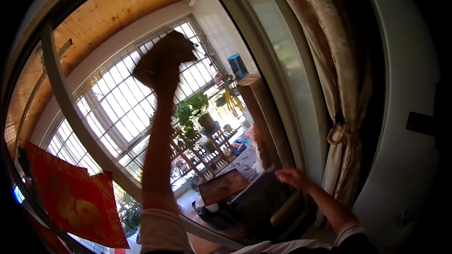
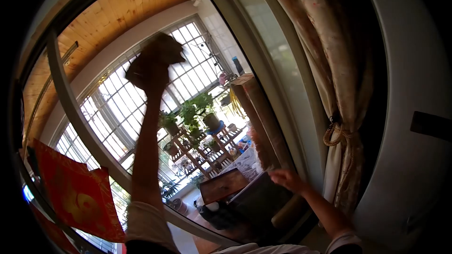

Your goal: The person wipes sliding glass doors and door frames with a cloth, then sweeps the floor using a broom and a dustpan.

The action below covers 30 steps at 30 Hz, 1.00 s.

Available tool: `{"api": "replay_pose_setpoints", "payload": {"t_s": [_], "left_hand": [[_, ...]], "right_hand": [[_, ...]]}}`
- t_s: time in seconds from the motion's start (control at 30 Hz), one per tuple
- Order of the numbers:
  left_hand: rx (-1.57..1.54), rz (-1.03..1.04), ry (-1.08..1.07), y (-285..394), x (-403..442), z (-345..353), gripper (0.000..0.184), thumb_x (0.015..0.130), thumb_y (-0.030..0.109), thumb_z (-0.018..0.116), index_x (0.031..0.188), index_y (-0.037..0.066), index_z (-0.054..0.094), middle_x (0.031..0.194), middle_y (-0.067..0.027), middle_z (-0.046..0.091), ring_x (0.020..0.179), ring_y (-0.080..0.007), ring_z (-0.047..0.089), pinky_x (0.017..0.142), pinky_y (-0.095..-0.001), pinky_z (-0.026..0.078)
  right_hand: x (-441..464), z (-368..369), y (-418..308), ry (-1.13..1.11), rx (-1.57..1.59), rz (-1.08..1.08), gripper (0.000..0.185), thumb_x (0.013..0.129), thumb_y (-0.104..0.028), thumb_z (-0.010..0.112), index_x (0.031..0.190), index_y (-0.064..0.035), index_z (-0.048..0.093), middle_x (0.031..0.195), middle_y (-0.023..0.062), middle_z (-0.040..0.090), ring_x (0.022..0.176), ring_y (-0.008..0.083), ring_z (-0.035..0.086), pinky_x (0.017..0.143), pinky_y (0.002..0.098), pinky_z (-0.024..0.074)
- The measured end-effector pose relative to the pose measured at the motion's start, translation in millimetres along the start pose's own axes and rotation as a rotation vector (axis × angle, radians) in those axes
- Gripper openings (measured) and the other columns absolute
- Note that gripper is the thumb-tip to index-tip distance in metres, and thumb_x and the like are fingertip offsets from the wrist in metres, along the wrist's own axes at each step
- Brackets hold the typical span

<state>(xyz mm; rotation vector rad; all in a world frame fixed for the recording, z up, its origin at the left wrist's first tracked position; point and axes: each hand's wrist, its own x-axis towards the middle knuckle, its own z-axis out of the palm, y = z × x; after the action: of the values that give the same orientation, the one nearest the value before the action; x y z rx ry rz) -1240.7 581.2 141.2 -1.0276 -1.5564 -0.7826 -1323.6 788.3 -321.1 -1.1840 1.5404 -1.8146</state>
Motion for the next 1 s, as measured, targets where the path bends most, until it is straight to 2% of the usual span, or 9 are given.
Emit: {"api": "replay_pose_setpoints", "payload": {"t_s": [0.07, 0.2, 0.3, 0.4, 0.53, 0.6, 0.73, 0.9, 1.0], "left_hand": [[1.659, 0.421, 0.050, -6, 75, -89, 0.026, 0.085, 0.022, 0.054, 0.106, 0.006, 0.058, 0.100, -0.0128, 0.058, 0.092, -0.0264, 0.054, 0.079, -0.0371, 0.043], [2.244, 0.536, 0.159, -16, 148, -120, 0.043, 0.089, 0.041, 0.045, 0.119, 0.012, 0.056, 0.122, -0.0150, 0.054, 0.111, -0.0317, 0.051, 0.093, -0.0451, 0.041], [2.089, 0.671, 0.138, -48, 150, -94, 0.038, 0.091, 0.036, 0.044, 0.115, 0.009, 0.057, 0.116, -0.0154, 0.056, 0.108, -0.0315, 0.052, 0.090, -0.0446, 0.041], [2.082, 0.776, -0.462, -77, 123, -49, 0.038, 0.082, 0.022, 0.051, 0.117, 0.009, 0.055, 0.115, -0.0185, 0.054, 0.110, -0.0351, 0.048, 0.098, -0.0472, 0.035], [1.572, 0.606, -0.595, -101, -9, 38, 0.046, 0.077, 0.022, 0.055, 0.120, 0.009, 0.050, 0.116, -0.0186, 0.051, 0.109, -0.0346, 0.047, 0.094, -0.0479, 0.036], [1.532, 0.036, -0.954, -55, -74, 104, 0.030, 0.074, 0.017, 0.056, 0.102, 0.007, 0.058, 0.100, -0.0164, 0.055, 0.098, -0.0326, 0.051, 0.086, -0.0459, 0.040], [0.919, 0.525, -1.010, -102, -231, 86, 0.023, 0.073, 0.018, 0.059, 0.095, 0.010, 0.063, 0.094, -0.0088, 0.062, 0.090, -0.0248, 0.059, 0.079, -0.0385, 0.048], [0.530, -0.119, -0.863, -113, -173, 84, 0.014, 0.080, 0.014, 0.061, 0.092, 0.010, 0.066, 0.096, -0.0071, 0.064, 0.095, -0.0239, 0.057, 0.087, -0.0381, 0.043], [1.119, 0.461, -0.752, -152, -108, 73, 0.032, 0.090, 0.018, 0.052, 0.120, 0.010, 0.055, 0.120, -0.0119, 0.055, 0.113, -0.0280, 0.051, 0.097, -0.0407, 0.040]], "right_hand": [[-41, 3, 47, 0.019, 0.000, 0.152, 0.040, 0.090, -0.030, 0.059, 0.122, -0.0059, 0.056, 0.106, 0.0049, 0.063, 0.097, 0.0120, 0.058, 0.086, 0.0278, 0.0459], [-98, 21, 99, 0.048, -0.075, 0.211, 0.032, 0.089, -0.022, 0.061, 0.116, -0.0048, 0.060, 0.100, 0.0044, 0.065, 0.094, 0.0103, 0.059, 0.084, 0.0277, 0.0463], [-112, 33, 108, 0.101, -0.026, 0.240, 0.029, 0.088, -0.018, 0.061, 0.114, -0.0046, 0.062, 0.097, 0.0034, 0.065, 0.090, 0.0100, 0.059, 0.082, 0.0273, 0.0467], [-117, 45, 143, 0.163, -0.003, 0.222, 0.027, 0.086, -0.014, 0.062, 0.111, -0.0038, 0.063, 0.092, 0.0041, 0.066, 0.084, 0.0091, 0.060, 0.078, 0.0259, 0.0478], [-120, 55, 154, 0.257, -0.063, 0.190, 0.025, 0.085, -0.011, 0.061, 0.108, -0.0037, 0.064, 0.091, 0.0048, 0.067, 0.079, 0.0093, 0.061, 0.072, 0.0259, 0.0484], [-129, 62, 165, 0.348, -0.054, 0.171, 0.022, 0.082, -0.011, 0.061, 0.103, -0.0038, 0.065, 0.084, 0.0042, 0.067, 0.076, 0.0102, 0.059, 0.071, 0.0266, 0.0474], [-183, 67, 193, 0.482, -0.159, 0.150, 0.021, 0.081, -0.010, 0.061, 0.100, -0.0042, 0.066, 0.083, 0.0034, 0.066, 0.075, 0.0105, 0.058, 0.071, 0.0269, 0.0471], [-316, 82, 227, 0.856, -0.145, 0.413, 0.016, 0.081, -0.012, 0.061, 0.094, -0.0085, 0.068, 0.080, 0.0056, 0.065, 0.072, 0.0130, 0.059, 0.067, 0.0279, 0.0480], [-367, 99, 205, 0.965, -0.257, 0.699, 0.017, 0.080, -0.012, 0.062, 0.096, -0.0074, 0.067, 0.083, 0.0056, 0.066, 0.075, 0.0135, 0.061, 0.068, 0.0288, 0.0494]]}}
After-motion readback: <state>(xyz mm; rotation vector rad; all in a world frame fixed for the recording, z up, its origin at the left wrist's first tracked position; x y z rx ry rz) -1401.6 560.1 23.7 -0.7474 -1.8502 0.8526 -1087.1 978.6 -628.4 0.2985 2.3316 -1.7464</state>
